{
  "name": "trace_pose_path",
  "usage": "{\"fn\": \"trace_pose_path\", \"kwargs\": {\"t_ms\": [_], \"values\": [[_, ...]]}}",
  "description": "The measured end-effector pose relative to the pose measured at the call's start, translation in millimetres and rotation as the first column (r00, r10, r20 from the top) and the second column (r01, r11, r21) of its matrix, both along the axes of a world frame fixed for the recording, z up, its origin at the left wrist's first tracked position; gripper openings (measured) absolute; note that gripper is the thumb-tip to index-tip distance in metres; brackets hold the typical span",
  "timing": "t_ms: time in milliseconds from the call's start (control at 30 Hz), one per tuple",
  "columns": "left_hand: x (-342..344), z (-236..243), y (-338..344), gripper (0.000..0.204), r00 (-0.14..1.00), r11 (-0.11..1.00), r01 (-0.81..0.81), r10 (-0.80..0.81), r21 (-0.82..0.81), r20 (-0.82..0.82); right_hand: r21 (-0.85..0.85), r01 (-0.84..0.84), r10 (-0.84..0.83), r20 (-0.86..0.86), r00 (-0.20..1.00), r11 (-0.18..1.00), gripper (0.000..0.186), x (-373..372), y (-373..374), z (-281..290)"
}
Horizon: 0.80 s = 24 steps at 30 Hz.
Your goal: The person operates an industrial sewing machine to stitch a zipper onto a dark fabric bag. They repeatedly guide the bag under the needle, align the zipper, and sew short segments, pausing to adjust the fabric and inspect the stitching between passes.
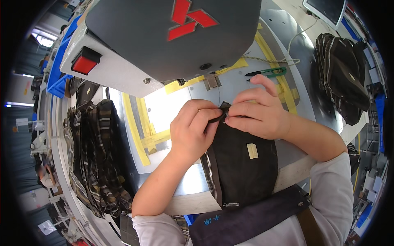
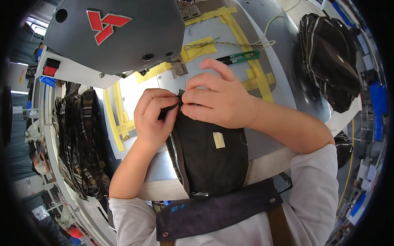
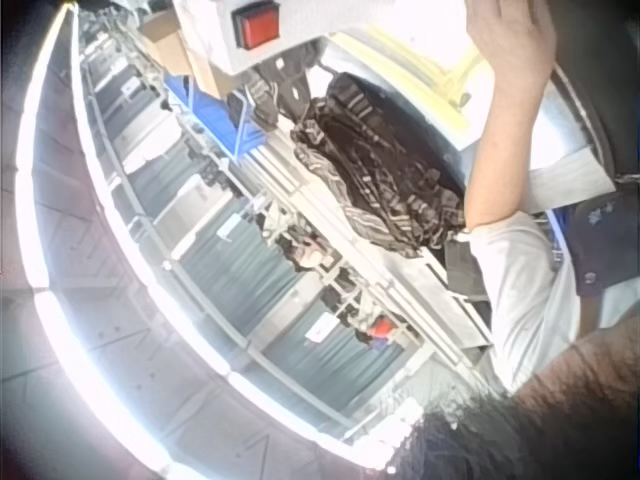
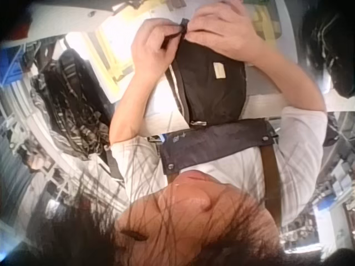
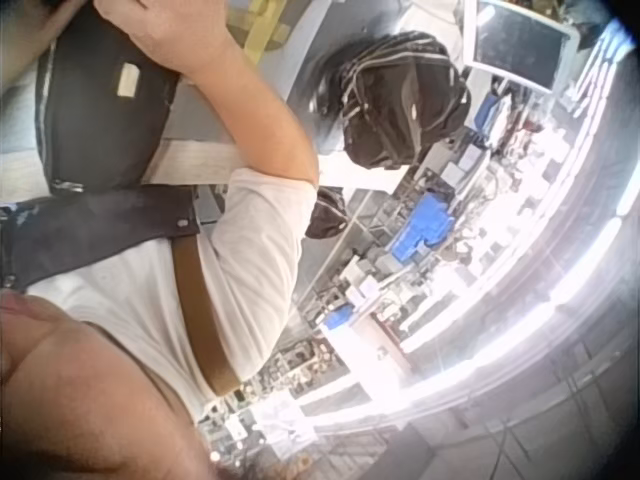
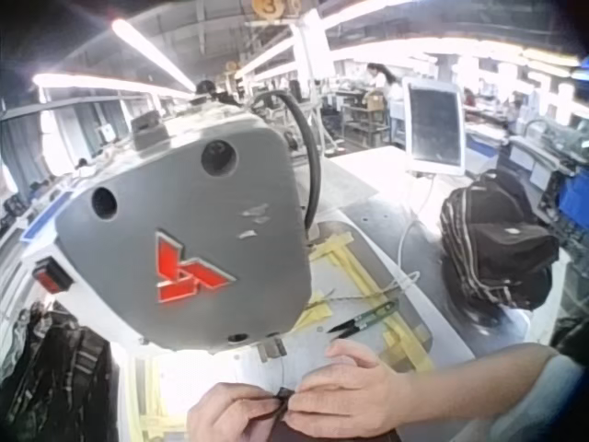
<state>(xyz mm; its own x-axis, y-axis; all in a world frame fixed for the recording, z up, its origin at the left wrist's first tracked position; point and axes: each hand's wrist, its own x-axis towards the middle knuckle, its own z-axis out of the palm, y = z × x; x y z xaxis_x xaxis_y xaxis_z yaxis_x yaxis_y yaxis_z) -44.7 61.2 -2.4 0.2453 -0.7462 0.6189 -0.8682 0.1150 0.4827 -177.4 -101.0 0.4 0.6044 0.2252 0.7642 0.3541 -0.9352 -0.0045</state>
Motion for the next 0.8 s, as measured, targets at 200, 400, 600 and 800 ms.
{"fn": "trace_pose_path", "kwargs": {"t_ms": [200,400,600,800], "values": [[4,2,0,0.027,0.969,0.997,0.050,-0.036,-0.051,0.243,0.577,0.107,0.044,-0.242,0.969,0.810,0.014,7,4,24],[-2,4,-3,0.017,0.903,0.989,0.146,-0.124,-0.023,0.411,0.599,0.243,0.217,-0.591,0.777,0.763,0.011,9,-6,17],[-4,5,-2,0.025,0.931,0.991,0.135,-0.133,0.019,0.341,0.379,0.177,0.019,-0.459,0.888,0.908,0.004,8,3,14],[1,-3,0,0.039,0.991,0.984,-0.054,0.074,-0.172,0.112,0.089,0.118,-0.112,-0.071,0.991,0.989,0.008,2,14,14]]}}
